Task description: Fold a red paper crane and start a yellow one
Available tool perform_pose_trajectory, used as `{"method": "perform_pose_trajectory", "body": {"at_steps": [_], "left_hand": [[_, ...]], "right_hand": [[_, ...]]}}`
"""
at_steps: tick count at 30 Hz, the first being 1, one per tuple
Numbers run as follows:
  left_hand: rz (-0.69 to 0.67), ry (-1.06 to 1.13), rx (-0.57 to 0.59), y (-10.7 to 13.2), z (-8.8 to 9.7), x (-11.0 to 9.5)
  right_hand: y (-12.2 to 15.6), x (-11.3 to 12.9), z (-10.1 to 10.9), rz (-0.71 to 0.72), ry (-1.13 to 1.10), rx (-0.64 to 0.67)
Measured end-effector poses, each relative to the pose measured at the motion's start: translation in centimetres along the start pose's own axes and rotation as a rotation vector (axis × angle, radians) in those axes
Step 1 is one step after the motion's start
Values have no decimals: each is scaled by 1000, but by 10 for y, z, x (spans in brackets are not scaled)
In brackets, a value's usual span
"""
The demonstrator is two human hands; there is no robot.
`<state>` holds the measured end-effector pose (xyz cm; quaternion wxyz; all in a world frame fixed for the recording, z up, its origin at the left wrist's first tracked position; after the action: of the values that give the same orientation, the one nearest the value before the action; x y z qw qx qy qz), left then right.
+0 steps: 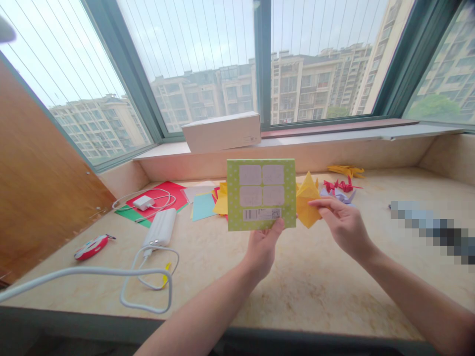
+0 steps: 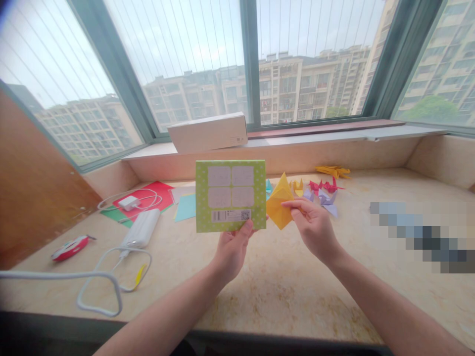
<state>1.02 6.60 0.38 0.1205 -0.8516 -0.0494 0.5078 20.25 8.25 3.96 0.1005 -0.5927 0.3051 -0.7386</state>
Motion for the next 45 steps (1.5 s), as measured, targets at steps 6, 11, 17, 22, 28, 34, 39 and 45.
{"method": "perform_pose_trajectory", "body": {"at_steps": [6, 11, 17, 22, 28, 34, 39, 45], "left_hand": [[-2, -3, 0, 0, -2, -2], [-12, 3, 15, 0, -2, -1], [-28, -12, 12, 0, 1, 1], [-35, -12, 25, 0, 0, 0], [-17, -5, 5, -1, 2, 1], [11, 0, -224, -13, 25, -8], [56, -150, -554, -29, 82, -23], [85, -276, -787, -65, 166, -61]], "right_hand": [[0, 0, -1, 0, 1, 17], [0, -2, -1, 5, 5, 21], [0, -3, -2, 26, 36, 48], [0, -4, -3, 22, 43, 54], [0, -3, -1, 25, 38, 36], [0, -6, -1, 16, 29, 44], [0, -9, -1, 25, 41, 54], [4, -10, -4, 51, 47, 75]]}}
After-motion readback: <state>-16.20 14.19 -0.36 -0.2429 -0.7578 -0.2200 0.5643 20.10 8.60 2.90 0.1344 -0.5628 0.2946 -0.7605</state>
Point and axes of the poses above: each hand's wrist, its own y-axis away from the middle knuckle, its own z-axis out of the back of the hand, x = y × z, the point moved 9 cm from there along -y, towards the middle knuckle, and after that the axes turned 5 degrees about -x, right-handed, at the moved point
